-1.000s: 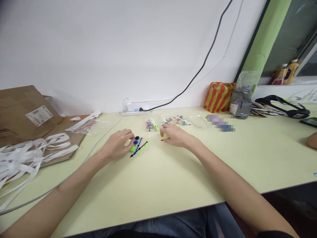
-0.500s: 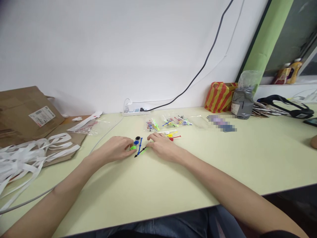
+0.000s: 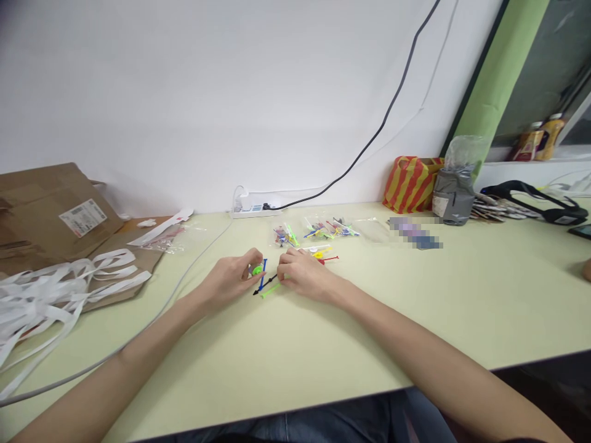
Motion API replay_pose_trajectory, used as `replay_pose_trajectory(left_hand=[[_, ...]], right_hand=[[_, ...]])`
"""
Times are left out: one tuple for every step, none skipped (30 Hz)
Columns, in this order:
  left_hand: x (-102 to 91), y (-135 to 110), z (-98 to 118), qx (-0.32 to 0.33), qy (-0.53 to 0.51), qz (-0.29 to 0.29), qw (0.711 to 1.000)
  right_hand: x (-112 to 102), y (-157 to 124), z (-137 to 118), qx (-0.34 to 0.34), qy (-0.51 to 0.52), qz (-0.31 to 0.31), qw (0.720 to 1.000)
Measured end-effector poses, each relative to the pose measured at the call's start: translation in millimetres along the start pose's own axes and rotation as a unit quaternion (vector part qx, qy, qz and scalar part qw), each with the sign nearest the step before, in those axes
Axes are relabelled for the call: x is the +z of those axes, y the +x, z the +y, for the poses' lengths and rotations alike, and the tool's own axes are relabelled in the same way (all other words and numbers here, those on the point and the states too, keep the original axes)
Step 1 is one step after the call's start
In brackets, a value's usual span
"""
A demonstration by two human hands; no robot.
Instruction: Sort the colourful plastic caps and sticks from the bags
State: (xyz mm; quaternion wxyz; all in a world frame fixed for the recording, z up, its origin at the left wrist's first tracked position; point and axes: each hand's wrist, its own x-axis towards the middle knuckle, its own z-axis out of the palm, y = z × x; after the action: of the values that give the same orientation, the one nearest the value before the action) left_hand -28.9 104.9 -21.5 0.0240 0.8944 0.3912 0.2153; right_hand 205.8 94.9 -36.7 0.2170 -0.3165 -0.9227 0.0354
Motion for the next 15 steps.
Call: replay_pose_trajectory(left_hand=[[3.3, 0.1, 0.3, -0.011, -0.017, 0.004, 1.000], [5.7, 0.3, 1.1, -0.021, -0.031, 0.008, 0.999], [7.2, 0.5, 2.1, -0.029, -0.043, 0.014, 0.999], [7.7, 0.8, 3.4, -0.036, -0.055, 0.024, 0.998], [7.5, 1.0, 4.7, -0.042, -0.069, 0.037, 0.996], [6.7, 1.1, 6.0, -0.048, -0.087, 0.053, 0.994], [5.6, 1.2, 7.3, -0.054, -0.110, 0.069, 0.990], [4.4, 1.2, 8.7, -0.062, -0.139, 0.083, 0.985], [3.2, 1.4, 10.2, -0.072, -0.173, 0.096, 0.978], [2.3, 1.6, 11.8, -0.082, -0.210, 0.107, 0.968], [1.6, 1.9, 13.8, -0.091, -0.247, 0.117, 0.958], [1.3, 2.3, 16.0, -0.099, -0.283, 0.124, 0.946], [1.2, 2.7, 18.7, -0.105, -0.316, 0.127, 0.934], [1.4, 3.0, 21.6, -0.112, -0.346, 0.125, 0.923], [1.8, 3.2, 24.9, -0.119, -0.371, 0.115, 0.914]], right_hand=[[-1.6, -0.1, -0.8, -0.001, 0.004, 0.008, 1.000], [-3.4, -0.3, -1.0, 0.002, 0.006, 0.021, 1.000], [-5.3, -0.7, -0.6, 0.009, 0.007, 0.037, 0.999], [-7.1, -1.1, 0.3, 0.020, 0.007, 0.055, 0.998], [-8.8, -1.5, 1.6, 0.033, 0.007, 0.075, 0.997], [-10.2, -1.9, 3.0, 0.045, 0.010, 0.097, 0.994], [-11.2, -2.1, 4.3, 0.055, 0.019, 0.120, 0.991], [-11.8, -2.3, 5.4, 0.063, 0.034, 0.146, 0.987], [-12.0, -2.2, 6.0, 0.068, 0.054, 0.173, 0.981], [-11.7, -2.0, 6.1, 0.073, 0.075, 0.203, 0.973], [-11.0, -1.6, 5.8, 0.078, 0.097, 0.234, 0.964], [-10.1, -1.0, 4.8, 0.085, 0.118, 0.262, 0.954], [-9.1, -0.5, 3.3, 0.094, 0.138, 0.288, 0.943], [-8.1, 0.1, 1.2, 0.104, 0.156, 0.310, 0.932], [-7.4, 0.7, -1.6, 0.114, 0.174, 0.324, 0.923]])
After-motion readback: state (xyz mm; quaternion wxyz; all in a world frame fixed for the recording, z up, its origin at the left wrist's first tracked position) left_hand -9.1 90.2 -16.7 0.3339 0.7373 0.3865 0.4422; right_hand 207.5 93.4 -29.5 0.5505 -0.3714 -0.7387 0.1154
